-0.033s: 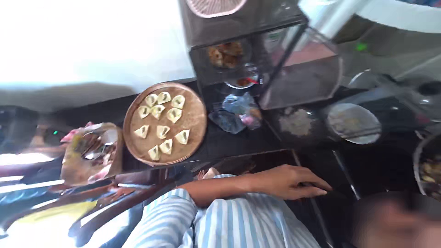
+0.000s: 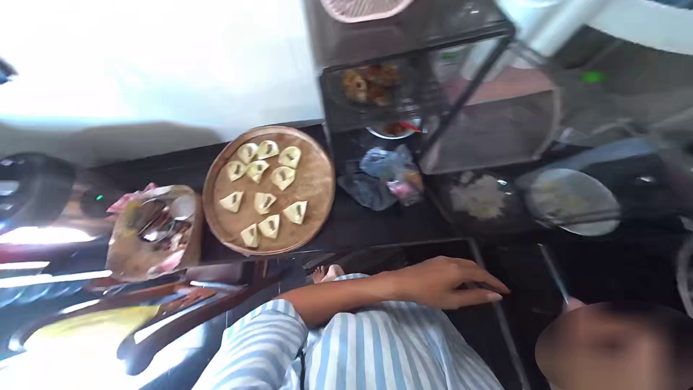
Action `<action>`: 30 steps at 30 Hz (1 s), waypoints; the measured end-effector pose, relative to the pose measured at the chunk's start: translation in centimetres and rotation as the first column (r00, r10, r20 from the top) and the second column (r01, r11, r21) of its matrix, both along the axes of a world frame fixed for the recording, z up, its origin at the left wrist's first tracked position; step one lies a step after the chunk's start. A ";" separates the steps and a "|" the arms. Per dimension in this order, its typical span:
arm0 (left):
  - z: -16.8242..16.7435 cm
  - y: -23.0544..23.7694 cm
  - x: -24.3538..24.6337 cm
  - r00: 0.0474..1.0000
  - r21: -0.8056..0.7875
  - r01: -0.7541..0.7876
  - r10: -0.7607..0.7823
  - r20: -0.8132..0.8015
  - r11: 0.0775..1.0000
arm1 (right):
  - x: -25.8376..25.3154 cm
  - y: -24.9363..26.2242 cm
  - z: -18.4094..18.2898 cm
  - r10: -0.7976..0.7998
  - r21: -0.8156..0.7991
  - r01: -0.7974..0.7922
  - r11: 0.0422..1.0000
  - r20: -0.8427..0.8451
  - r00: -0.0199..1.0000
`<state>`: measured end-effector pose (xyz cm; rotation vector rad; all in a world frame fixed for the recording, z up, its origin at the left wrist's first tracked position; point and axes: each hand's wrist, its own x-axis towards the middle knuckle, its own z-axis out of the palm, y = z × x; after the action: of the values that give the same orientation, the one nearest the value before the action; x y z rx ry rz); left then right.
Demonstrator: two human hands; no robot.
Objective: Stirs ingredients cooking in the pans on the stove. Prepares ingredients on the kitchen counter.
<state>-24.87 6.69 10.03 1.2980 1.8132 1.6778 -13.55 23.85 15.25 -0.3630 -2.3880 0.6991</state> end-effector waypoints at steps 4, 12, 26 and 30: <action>-2.3 -12.9 1.2 0.962 -0.171 -0.256 0.268 0.054 0.952 | -8.0 -7.9 -7.3 0.340 -0.179 -0.304 0.936 0.226 0.913; -5.4 -33.5 9.4 0.618 -0.539 -0.556 0.748 0.242 0.634 | -19.4 -19.3 -18.8 0.351 -0.061 -0.390 0.919 0.579 0.736; -8.5 -38.5 10.0 0.303 -0.429 -0.804 0.905 0.299 0.411 | -19.1 -21.2 -18.1 0.262 -0.005 -0.346 0.938 0.663 0.702; -8.6 -38.4 7.5 0.420 -0.390 -0.793 0.883 0.208 0.469 | -15.5 -20.1 -17.8 0.348 -0.149 -0.330 0.932 0.619 0.704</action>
<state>-17.41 -31.73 1.45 -0.2306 2.4683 1.8432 -29.04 3.76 -2.52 -0.1798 -3.1599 0.8772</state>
